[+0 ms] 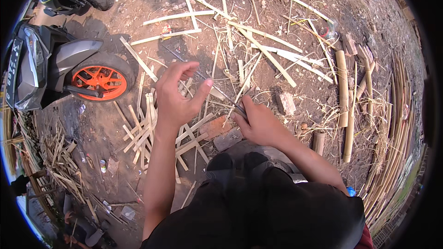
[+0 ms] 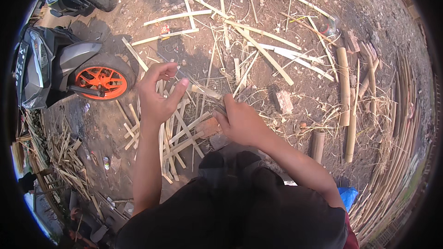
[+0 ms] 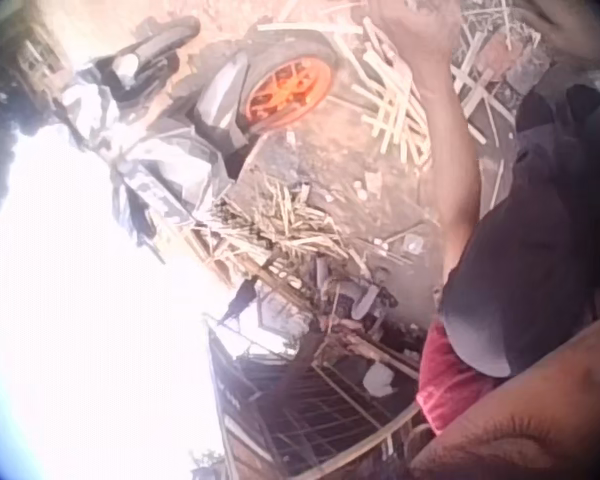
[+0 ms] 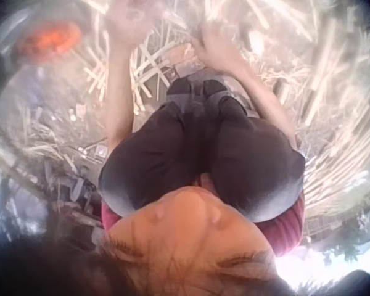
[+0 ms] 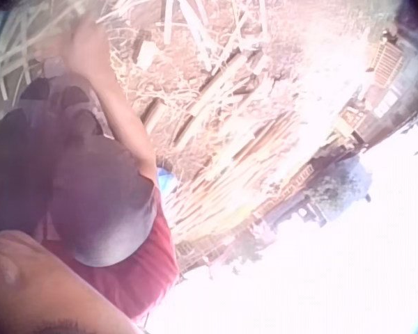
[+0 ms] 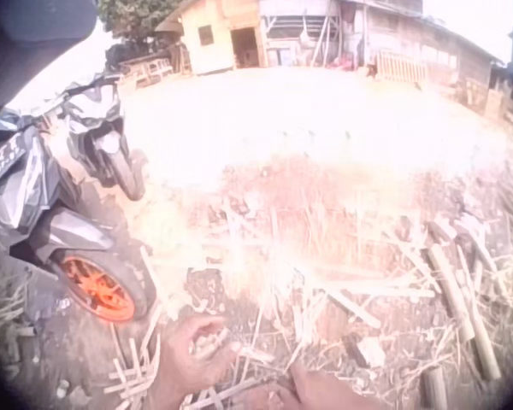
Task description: The person shaves and strips thin pieces of bamboo with a knife while sitting on the ground.
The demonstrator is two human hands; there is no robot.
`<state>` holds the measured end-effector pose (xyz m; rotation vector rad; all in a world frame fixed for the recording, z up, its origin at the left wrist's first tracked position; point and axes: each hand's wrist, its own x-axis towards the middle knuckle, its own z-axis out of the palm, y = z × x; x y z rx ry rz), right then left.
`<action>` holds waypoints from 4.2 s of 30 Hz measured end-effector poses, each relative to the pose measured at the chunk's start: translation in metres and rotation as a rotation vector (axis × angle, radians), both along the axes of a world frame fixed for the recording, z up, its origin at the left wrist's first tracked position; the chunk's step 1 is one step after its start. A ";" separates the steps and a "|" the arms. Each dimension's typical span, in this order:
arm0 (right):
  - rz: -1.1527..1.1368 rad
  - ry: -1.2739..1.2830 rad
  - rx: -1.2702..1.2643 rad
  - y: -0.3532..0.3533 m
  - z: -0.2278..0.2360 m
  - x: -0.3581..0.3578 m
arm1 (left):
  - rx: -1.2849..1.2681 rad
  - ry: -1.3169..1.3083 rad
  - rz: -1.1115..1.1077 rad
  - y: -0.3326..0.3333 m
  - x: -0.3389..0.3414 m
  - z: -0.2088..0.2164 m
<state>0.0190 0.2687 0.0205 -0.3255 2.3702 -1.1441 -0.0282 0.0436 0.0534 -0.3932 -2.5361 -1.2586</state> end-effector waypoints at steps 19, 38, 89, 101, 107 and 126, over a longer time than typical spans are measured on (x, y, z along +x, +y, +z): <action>-0.194 -0.034 0.048 0.000 -0.054 -0.034 | -0.041 0.131 0.153 0.025 -0.008 -0.037; -0.123 -0.593 -0.130 -0.006 -0.068 -0.020 | 0.001 0.100 0.172 0.018 0.001 -0.041; -0.188 -0.258 0.034 -0.024 -0.141 0.003 | -0.160 -0.211 0.091 -0.031 0.031 0.008; -0.280 -0.075 0.196 -0.013 -0.130 -0.002 | -0.178 -0.039 0.185 0.020 -0.005 -0.057; -0.241 -0.488 0.011 -0.010 -0.145 0.012 | -0.049 -0.040 0.155 0.021 0.001 -0.056; -0.285 -0.180 0.320 -0.006 -0.180 0.039 | -0.096 0.036 0.188 0.019 0.016 -0.067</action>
